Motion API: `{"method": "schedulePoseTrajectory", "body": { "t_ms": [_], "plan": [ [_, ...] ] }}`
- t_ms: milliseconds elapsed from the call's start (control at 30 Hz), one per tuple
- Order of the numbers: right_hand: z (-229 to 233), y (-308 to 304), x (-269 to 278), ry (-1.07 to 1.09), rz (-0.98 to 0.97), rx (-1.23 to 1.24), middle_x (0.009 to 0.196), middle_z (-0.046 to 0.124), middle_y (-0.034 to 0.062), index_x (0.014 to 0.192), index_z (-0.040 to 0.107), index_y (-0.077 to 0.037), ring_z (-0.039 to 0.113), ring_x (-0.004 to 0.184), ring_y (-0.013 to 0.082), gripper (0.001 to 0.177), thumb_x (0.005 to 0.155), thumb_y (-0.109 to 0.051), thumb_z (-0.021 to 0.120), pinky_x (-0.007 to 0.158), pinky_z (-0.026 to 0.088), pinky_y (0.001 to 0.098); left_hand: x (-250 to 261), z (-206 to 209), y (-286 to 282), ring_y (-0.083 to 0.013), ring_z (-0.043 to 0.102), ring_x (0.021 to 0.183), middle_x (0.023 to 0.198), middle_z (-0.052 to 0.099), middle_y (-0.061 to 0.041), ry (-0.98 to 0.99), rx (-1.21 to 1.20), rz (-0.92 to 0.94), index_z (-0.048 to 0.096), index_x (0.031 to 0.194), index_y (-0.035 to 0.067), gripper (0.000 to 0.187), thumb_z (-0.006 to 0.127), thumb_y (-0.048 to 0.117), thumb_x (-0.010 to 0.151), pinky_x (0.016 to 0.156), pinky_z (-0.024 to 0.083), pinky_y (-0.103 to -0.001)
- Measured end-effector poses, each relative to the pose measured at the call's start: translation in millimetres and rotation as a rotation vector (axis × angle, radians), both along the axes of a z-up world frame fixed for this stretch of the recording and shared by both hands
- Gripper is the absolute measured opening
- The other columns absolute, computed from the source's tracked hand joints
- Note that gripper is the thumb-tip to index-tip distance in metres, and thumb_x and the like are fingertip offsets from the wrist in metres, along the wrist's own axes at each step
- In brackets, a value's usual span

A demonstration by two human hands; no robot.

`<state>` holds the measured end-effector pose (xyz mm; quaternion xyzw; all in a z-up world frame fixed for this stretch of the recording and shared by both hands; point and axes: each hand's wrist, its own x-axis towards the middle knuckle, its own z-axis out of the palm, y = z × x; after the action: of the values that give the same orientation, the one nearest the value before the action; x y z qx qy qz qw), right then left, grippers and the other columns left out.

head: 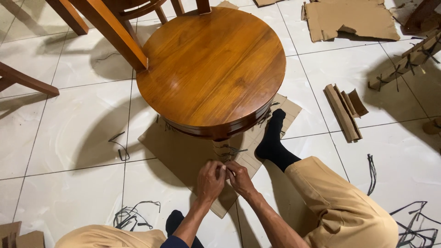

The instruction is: Wrapping chair legs with cardboard and securing them with plastic ties

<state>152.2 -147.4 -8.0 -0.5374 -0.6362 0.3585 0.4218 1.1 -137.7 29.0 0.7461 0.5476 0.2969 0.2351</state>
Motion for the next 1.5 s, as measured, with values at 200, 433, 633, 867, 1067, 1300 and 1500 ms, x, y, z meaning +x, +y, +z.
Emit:
{"method": "schedulePoseTrajectory", "body": {
  "t_ms": [200, 433, 633, 867, 1067, 1300, 1500],
  "plan": [
    [8, -1, -1, 0.020, -0.021, -0.001, 0.096, 0.074, 0.0161, 0.107, 0.076, -0.004, 0.074, 0.092, 0.0354, 0.021, 0.100, -0.002, 0.056, 0.079, 0.060, 0.0426, -8, -46, 0, -0.0425, 0.068, 0.094, 0.097, 0.065, -0.020, 0.076, 0.000, -0.044, 0.061, 0.120, 0.011, 0.030, 0.067, 0.020, 0.092, 0.083, 0.054, -0.052],
    [15, -4, -4, 0.058, -0.080, -0.064, 0.093, 0.073, 0.0177, 0.107, 0.076, -0.004, 0.074, 0.088, 0.0339, 0.020, 0.101, -0.006, 0.057, 0.077, 0.059, 0.0434, -12, -25, -6, -0.0348, 0.074, 0.086, 0.088, 0.073, -0.013, -0.043, -0.041, 0.012, 0.070, 0.102, 0.011, 0.009, 0.064, 0.016, 0.098, 0.079, 0.059, -0.044],
    [-8, 5, 5, 0.117, -0.120, -0.158, 0.085, 0.075, 0.0187, 0.104, 0.078, -0.004, 0.075, 0.080, 0.0299, 0.021, 0.102, -0.016, 0.061, 0.072, 0.059, 0.0418, -12, -35, -8, -0.0283, 0.073, 0.082, 0.085, 0.068, -0.005, 0.017, -0.026, -0.042, 0.068, 0.100, 0.019, 0.011, 0.061, 0.027, 0.101, 0.073, 0.060, -0.040],
    [0, 6, 15, 0.172, -0.052, -0.189, 0.084, 0.075, 0.0179, 0.105, 0.079, -0.006, 0.074, 0.078, 0.0255, 0.016, 0.098, -0.013, 0.066, 0.070, 0.060, 0.0393, -12, -22, 16, -0.0317, 0.072, 0.076, 0.078, 0.069, -0.012, 0.064, -0.143, -0.041, 0.073, 0.111, 0.015, 0.024, 0.052, 0.020, 0.101, 0.069, 0.059, -0.042],
    [39, 0, 15, -0.162, 0.028, -0.114, 0.092, 0.072, 0.0212, 0.107, 0.073, -0.001, 0.074, 0.088, 0.0377, 0.016, 0.095, -0.003, 0.063, 0.073, 0.063, 0.0436, -2, -33, 33, -0.0331, 0.068, 0.065, 0.067, 0.068, -0.016, 0.120, -0.310, -0.020, 0.073, 0.087, 0.005, 0.031, 0.054, 0.029, 0.094, 0.062, 0.055, -0.043],
    [-6, -6, 10, -0.391, -0.023, 0.157, 0.092, 0.064, 0.0089, 0.103, 0.065, -0.009, 0.069, 0.094, 0.0283, 0.010, 0.095, -0.004, 0.062, 0.078, 0.060, 0.0367, 5, -37, 30, -0.0429, 0.073, 0.081, 0.074, 0.075, -0.019, 0.039, -0.582, 0.139, 0.078, 0.084, 0.001, 0.052, 0.049, 0.044, 0.092, 0.073, 0.055, -0.051],
    [13, -17, 5, -0.279, -0.139, 0.239, 0.088, 0.065, 0.0105, 0.102, 0.065, -0.010, 0.070, 0.088, 0.0289, 0.010, 0.095, -0.002, 0.065, 0.076, 0.060, 0.0372, 17, -102, 28, -0.0283, 0.072, 0.090, 0.089, 0.078, -0.018, -0.395, -0.710, 0.316, 0.082, 0.100, 0.005, 0.037, 0.069, 0.038, 0.089, 0.079, 0.056, -0.040]
  ]
}}
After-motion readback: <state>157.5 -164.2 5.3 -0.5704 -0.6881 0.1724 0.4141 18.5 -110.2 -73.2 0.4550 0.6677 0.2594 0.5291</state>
